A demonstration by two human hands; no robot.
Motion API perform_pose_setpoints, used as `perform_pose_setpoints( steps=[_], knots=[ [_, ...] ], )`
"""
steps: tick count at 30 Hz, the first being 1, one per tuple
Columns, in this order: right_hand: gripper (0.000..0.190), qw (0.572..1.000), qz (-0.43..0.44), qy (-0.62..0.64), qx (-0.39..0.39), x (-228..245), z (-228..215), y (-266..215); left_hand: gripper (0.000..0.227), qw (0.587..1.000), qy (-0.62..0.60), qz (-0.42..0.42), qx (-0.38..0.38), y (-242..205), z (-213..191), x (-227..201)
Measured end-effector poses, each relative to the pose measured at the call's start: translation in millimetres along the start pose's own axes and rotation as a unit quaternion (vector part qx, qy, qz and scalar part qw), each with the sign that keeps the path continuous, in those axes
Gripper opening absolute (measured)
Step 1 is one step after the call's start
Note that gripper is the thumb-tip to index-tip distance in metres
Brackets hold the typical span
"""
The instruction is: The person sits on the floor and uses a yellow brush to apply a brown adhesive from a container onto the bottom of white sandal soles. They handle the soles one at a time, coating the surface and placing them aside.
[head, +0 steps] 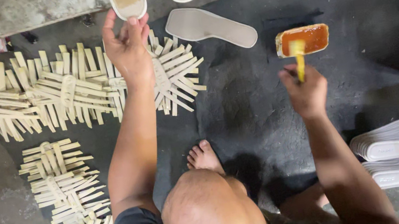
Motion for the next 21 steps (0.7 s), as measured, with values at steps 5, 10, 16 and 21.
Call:
perform_pose_setpoints(
  steps=[5,10,16,21],
  knots=[
    [0.043,0.962,-0.202,-0.167,0.08,31.0,81.3,49.4,0.032,0.992,-0.102,-0.075,-0.02,-20.4,-8.7,39.7],
    [0.06,0.933,-0.146,-0.297,0.139,9.7,131.6,89.2,0.004,0.988,0.009,-0.151,0.021,-80.9,6.0,96.4],
    [0.014,0.949,-0.225,-0.217,0.024,13.8,93.3,58.7,0.034,0.947,0.053,-0.277,0.152,-128.7,41.8,156.8],
    [0.026,0.978,-0.186,-0.092,0.004,52.7,49.5,-23.4,0.11,0.962,0.08,-0.201,0.166,-136.3,79.9,150.2]
  ],
)
Point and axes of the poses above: each hand's wrist, its own y-axis towards the middle knuckle, its own z-axis out of the palm, x = y × z, the point moved 9 cm from there along y, towards the middle knuckle, and after that the axes turned 7 degrees about -z, right-handed, at the moved point
